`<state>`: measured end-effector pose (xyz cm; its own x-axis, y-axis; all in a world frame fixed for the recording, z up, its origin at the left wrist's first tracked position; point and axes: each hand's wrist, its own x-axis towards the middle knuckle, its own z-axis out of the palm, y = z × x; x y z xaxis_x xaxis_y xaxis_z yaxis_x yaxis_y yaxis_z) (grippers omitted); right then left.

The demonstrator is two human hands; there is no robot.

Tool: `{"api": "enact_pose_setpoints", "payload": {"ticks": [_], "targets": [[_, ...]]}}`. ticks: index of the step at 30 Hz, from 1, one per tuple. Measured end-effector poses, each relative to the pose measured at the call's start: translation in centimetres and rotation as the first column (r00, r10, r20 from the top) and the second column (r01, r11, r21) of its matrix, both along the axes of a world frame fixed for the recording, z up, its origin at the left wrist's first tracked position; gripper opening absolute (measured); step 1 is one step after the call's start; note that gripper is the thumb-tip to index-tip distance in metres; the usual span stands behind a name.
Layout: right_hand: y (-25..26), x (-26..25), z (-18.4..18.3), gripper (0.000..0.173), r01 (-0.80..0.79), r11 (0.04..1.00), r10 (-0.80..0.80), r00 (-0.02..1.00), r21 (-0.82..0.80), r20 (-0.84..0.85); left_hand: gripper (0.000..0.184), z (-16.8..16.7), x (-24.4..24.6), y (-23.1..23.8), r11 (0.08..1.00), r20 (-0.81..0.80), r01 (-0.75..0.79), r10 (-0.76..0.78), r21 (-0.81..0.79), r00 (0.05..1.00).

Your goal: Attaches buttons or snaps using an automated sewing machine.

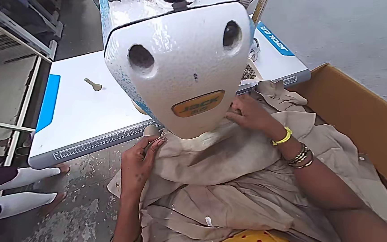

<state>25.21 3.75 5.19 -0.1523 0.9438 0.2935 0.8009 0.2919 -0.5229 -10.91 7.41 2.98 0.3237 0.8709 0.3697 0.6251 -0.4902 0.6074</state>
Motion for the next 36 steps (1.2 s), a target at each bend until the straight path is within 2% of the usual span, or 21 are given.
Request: {"api": "enact_pose_setpoints", "payload": {"ticks": [3,5,7,8,11,14,16,19,21,24,26,28,29,31,33,35,36], "targets": [[0.4,4.7,-0.1,0.033,0.316,0.947,-0.298,0.928,-0.052,0.223,0.039,-0.7,0.7,-0.1,0.992,-0.121,-0.022,0.037,0.122,0.992],[1.1,5.7,-0.3,0.022,0.434,0.901,-0.416,0.874,-0.016,0.249,0.042,-0.9,1.6,0.0,0.991,-0.116,0.066,-0.052,0.119,0.992],[2.4,4.8,-1.3,0.018,0.369,0.921,-0.386,0.910,0.127,0.152,0.051,-0.7,2.9,-0.1,0.988,-0.019,0.153,-0.153,-0.036,0.988],[3.1,3.9,-1.8,0.019,0.330,0.926,-0.355,0.927,0.185,0.123,0.054,-0.5,3.8,-0.3,0.979,0.054,0.160,-0.155,-0.128,0.986],[4.9,1.6,-2.5,0.020,0.278,0.923,-0.331,0.926,0.268,0.182,0.045,0.2,6.1,-0.8,0.928,0.212,0.117,-0.042,-0.355,0.976],[6.2,0.9,-3.5,0.018,0.267,0.928,-0.337,0.899,0.261,0.278,0.041,0.6,7.4,-1.5,0.892,0.236,0.051,0.063,-0.449,0.970],[6.5,1.0,-3.8,0.014,0.267,0.923,-0.341,0.902,0.277,0.266,0.038,0.4,7.9,-1.7,0.889,0.272,0.022,0.117,-0.458,0.955],[6.6,1.8,-4.5,0.012,0.253,0.913,-0.320,0.931,0.321,0.174,0.039,0.1,8.1,-1.8,0.885,0.334,0.031,0.142,-0.464,0.932],[6.4,2.3,-4.6,0.013,0.247,0.907,-0.278,0.959,0.341,0.044,0.037,0.1,8.1,-1.8,0.887,0.356,0.037,0.146,-0.461,0.923],[5.0,1.8,-2.9,0.011,0.304,0.922,-0.265,0.947,0.239,-0.182,0.033,-0.1,8.0,-1.5,0.892,0.366,0.035,0.148,-0.450,0.919],[4.2,1.2,-1.7,0.010,0.311,0.939,-0.253,0.913,0.147,-0.320,0.033,-0.1,8.0,-1.3,0.902,0.299,0.008,0.134,-0.431,0.945],[3.5,-0.1,-0.3,0.010,0.265,0.957,-0.208,0.913,0.122,-0.350,0.033,0.0,7.8,-1.4,0.948,0.166,-0.045,0.102,-0.317,0.981],[3.1,-1.0,0.3,0.010,0.226,0.959,-0.170,0.941,0.172,-0.292,0.032,-0.1,7.5,-1.7,0.978,0.109,-0.039,0.062,-0.206,0.992],[2.0,-3.3,0.7,0.011,0.058,0.913,-0.022,0.995,0.403,-0.094,0.042,0.4,6.4,-2.9,0.989,0.057,0.142,-0.140,-0.030,0.988],[0.6,-5.5,0.4,0.014,-0.225,0.789,0.154,0.973,0.572,0.171,0.047,0.9,5.3,-4.1,0.933,0.054,0.360,-0.358,-0.021,0.932],[0.2,-7.1,0.7,0.016,-0.403,0.708,0.217,0.905,0.579,0.365,0.045,0.7,5.4,-4.8,0.928,0.041,0.371,-0.369,-0.026,0.928],[0.4,-7.5,1.0,0.016,-0.408,0.718,0.204,0.898,0.564,0.390,0.044,0.4,5.5,-5.0,0.939,0.045,0.343,-0.342,-0.032,0.939]]}}
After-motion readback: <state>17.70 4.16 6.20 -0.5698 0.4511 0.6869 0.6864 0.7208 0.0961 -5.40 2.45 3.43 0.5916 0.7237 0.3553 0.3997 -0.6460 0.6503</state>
